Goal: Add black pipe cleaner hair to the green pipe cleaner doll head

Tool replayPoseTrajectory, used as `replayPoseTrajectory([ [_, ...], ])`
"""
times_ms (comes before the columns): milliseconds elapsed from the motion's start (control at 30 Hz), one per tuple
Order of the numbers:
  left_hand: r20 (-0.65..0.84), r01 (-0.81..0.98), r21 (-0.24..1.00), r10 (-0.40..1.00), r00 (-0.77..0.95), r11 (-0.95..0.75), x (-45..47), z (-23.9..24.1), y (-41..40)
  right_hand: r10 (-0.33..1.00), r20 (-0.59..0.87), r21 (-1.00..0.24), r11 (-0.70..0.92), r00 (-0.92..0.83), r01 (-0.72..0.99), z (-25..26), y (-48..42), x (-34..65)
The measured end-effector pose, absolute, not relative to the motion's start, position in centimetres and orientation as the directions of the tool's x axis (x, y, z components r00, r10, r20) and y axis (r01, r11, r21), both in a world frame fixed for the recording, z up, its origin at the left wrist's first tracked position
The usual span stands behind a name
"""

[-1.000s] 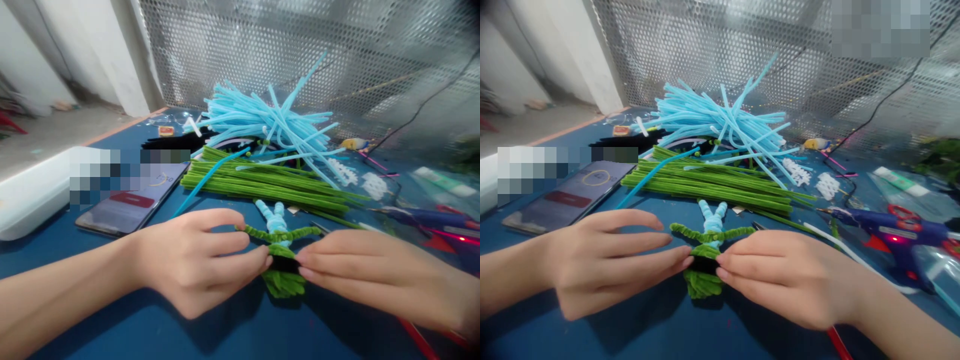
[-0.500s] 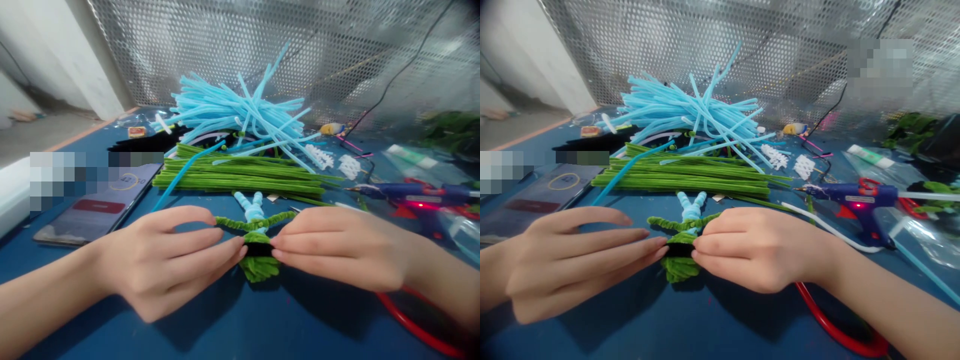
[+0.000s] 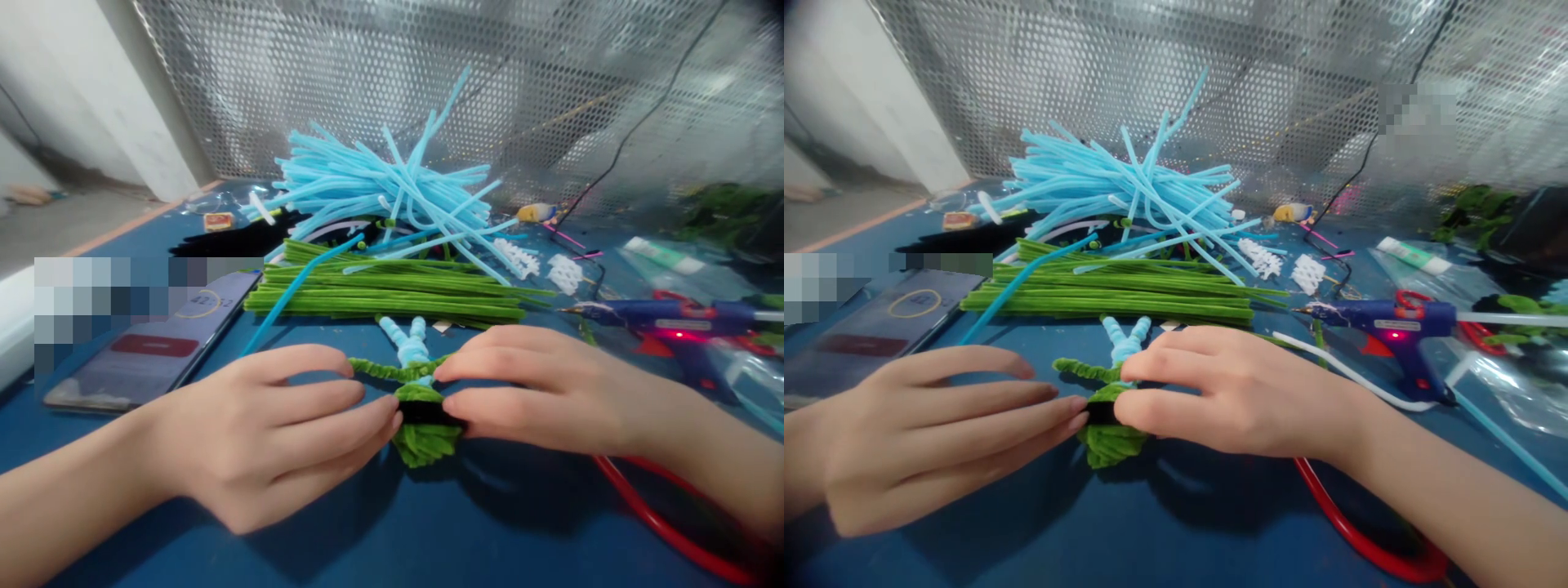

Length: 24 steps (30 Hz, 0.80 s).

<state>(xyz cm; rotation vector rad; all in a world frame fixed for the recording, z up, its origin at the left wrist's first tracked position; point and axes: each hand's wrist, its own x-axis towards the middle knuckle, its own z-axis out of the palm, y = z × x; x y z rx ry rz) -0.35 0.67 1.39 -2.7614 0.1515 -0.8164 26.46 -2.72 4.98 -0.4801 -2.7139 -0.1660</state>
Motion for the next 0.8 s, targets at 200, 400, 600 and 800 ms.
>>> replayPoseTrajectory([
  [200,0.536,-0.035,-0.249,-0.167,0.828,-0.968,-0.23,1.2,0.82,0.241,0.393,-0.02,0.967,-0.887,0.253,4.68,-2.63,26.36],
  [400,0.543,-0.036,-0.229,-0.158,0.825,-0.973,-0.43,1.16,0.82,0.236,0.399,-0.004,0.967,-0.886,0.256,4.93,-2.77,26.19],
  [600,0.503,-0.07,-0.259,-0.197,0.842,-0.963,-0.34,1.05,1.12,0.129,0.44,0.114,0.974,-0.889,0.198,4.66,-2.78,26.02],
  [800,0.508,-0.086,-0.239,-0.2,0.838,-0.967,-0.06,1.07,1.4,0.13,0.465,0.124,0.97,-0.876,0.211,4.55,-2.87,25.52],
])
